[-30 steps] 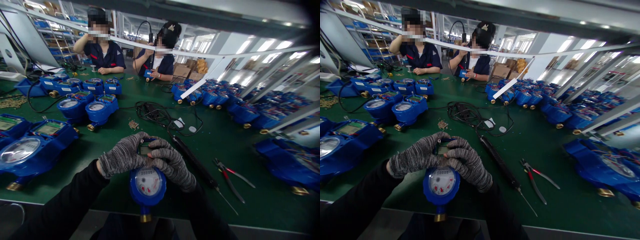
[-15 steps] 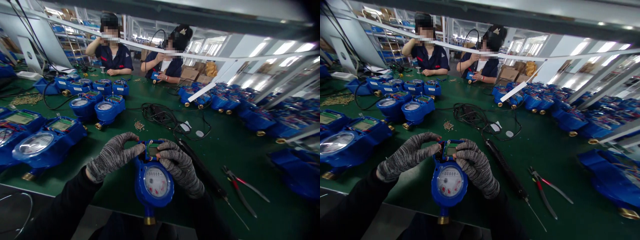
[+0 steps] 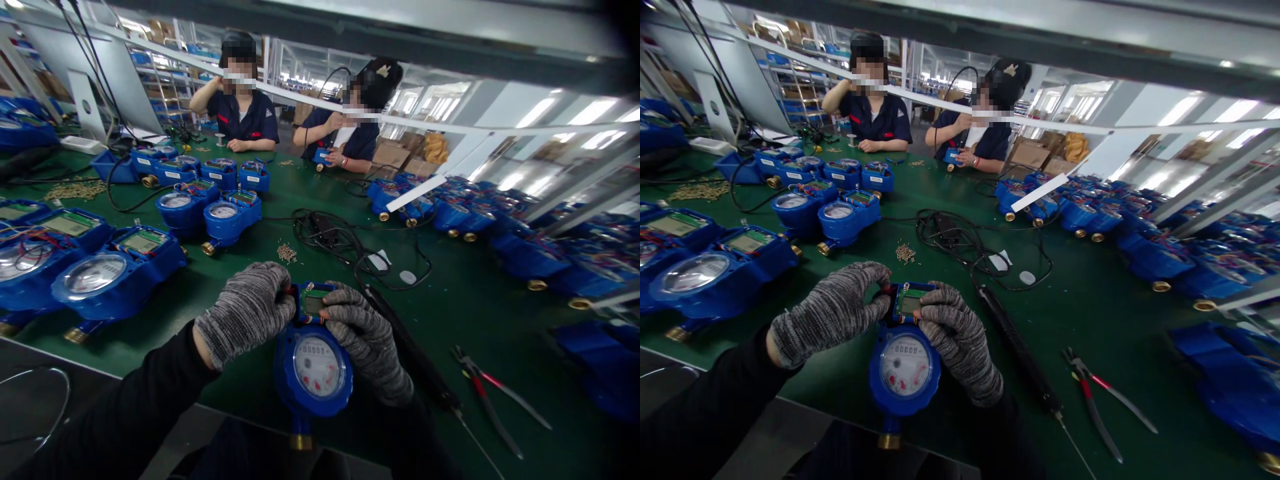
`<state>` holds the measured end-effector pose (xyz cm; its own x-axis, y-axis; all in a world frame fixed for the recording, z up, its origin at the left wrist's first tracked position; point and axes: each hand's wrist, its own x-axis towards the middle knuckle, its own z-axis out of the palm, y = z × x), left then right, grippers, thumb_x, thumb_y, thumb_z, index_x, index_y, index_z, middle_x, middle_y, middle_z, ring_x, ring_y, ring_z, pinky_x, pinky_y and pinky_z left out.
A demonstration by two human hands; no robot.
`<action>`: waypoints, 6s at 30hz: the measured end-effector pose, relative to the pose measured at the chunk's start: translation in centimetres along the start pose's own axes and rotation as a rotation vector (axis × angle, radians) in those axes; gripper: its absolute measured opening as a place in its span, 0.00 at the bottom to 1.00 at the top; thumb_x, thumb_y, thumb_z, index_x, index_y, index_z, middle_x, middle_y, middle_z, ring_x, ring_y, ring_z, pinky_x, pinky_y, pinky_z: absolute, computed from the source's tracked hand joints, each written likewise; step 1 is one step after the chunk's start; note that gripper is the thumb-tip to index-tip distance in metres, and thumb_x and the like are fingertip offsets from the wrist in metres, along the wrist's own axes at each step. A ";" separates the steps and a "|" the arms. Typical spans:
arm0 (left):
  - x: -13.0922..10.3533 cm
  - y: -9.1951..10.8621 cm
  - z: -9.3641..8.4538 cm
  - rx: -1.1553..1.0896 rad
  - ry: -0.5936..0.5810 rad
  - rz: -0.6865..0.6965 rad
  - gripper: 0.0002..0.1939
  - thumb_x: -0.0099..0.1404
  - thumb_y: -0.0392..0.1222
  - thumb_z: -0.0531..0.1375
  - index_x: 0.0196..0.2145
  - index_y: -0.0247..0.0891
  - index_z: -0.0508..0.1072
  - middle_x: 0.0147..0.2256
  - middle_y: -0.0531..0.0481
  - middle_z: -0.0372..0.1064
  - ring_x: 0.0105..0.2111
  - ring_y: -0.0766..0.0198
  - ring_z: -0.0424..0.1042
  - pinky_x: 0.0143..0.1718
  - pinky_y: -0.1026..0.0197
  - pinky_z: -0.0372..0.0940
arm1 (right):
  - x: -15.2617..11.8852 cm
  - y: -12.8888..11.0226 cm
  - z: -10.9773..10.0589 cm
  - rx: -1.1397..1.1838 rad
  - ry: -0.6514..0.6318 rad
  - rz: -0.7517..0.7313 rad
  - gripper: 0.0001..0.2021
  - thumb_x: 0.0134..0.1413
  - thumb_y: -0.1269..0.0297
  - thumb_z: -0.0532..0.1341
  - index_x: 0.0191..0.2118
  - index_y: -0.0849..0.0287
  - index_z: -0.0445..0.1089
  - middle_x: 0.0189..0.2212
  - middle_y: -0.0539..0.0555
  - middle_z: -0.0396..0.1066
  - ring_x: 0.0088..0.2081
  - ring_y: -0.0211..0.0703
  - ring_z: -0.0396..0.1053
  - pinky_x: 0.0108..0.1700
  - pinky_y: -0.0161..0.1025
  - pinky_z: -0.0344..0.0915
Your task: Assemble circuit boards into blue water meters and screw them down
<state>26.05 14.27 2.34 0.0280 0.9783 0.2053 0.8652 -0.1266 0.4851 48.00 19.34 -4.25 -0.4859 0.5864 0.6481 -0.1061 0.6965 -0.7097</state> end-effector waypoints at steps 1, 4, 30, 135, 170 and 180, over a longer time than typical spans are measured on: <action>-0.1 -0.1 0.0 -0.006 -0.018 0.004 0.11 0.64 0.39 0.58 0.41 0.32 0.76 0.42 0.39 0.76 0.44 0.48 0.74 0.51 0.44 0.69 | 0.0 0.0 0.0 0.001 0.003 -0.007 0.16 0.60 0.76 0.63 0.49 0.48 0.74 0.49 0.49 0.72 0.56 0.41 0.68 0.69 0.50 0.56; -0.9 -0.9 0.2 -0.078 0.020 0.005 0.16 0.66 0.41 0.57 0.46 0.28 0.76 0.48 0.35 0.75 0.50 0.46 0.73 0.55 0.42 0.67 | 0.2 -0.2 0.2 0.007 0.019 -0.010 0.17 0.60 0.77 0.63 0.49 0.48 0.74 0.49 0.48 0.72 0.56 0.40 0.67 0.68 0.49 0.58; -2.2 -2.1 0.6 -0.466 0.099 0.027 0.07 0.65 0.38 0.58 0.41 0.40 0.73 0.40 0.49 0.75 0.41 0.61 0.74 0.48 0.53 0.70 | 0.1 -0.4 -0.1 -0.099 -0.025 0.040 0.12 0.61 0.73 0.64 0.47 0.50 0.74 0.47 0.51 0.71 0.55 0.43 0.67 0.66 0.51 0.61; -2.2 -2.1 2.4 -0.039 0.285 0.880 0.16 0.65 0.26 0.59 0.50 0.29 0.70 0.46 0.41 0.76 0.53 0.59 0.71 0.64 0.52 0.59 | -4.7 -2.4 -0.4 -0.400 0.196 0.063 0.23 0.64 0.73 0.59 0.62 0.53 0.64 0.59 0.54 0.66 0.63 0.40 0.62 0.67 0.42 0.61; -2.7 -2.8 2.8 -0.028 0.210 0.844 0.20 0.65 0.26 0.57 0.54 0.30 0.68 0.51 0.40 0.73 0.57 0.56 0.68 0.62 0.46 0.60 | -4.9 -2.9 2.3 -0.266 0.319 0.116 0.23 0.64 0.77 0.55 0.62 0.53 0.65 0.60 0.54 0.66 0.62 0.42 0.64 0.66 0.44 0.65; -2.6 -2.8 2.9 -0.031 0.220 0.832 0.21 0.65 0.25 0.57 0.55 0.29 0.68 0.51 0.39 0.73 0.56 0.55 0.68 0.62 0.46 0.59 | -5.9 -2.6 2.0 -0.273 0.271 0.179 0.23 0.66 0.76 0.54 0.63 0.52 0.64 0.63 0.53 0.62 0.65 0.41 0.60 0.69 0.44 0.60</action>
<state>25.00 12.58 -2.02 0.5462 0.5118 0.6631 0.5924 -0.7957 0.1262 49.37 13.20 -6.75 -0.2266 0.7699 0.5965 0.2104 0.6367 -0.7419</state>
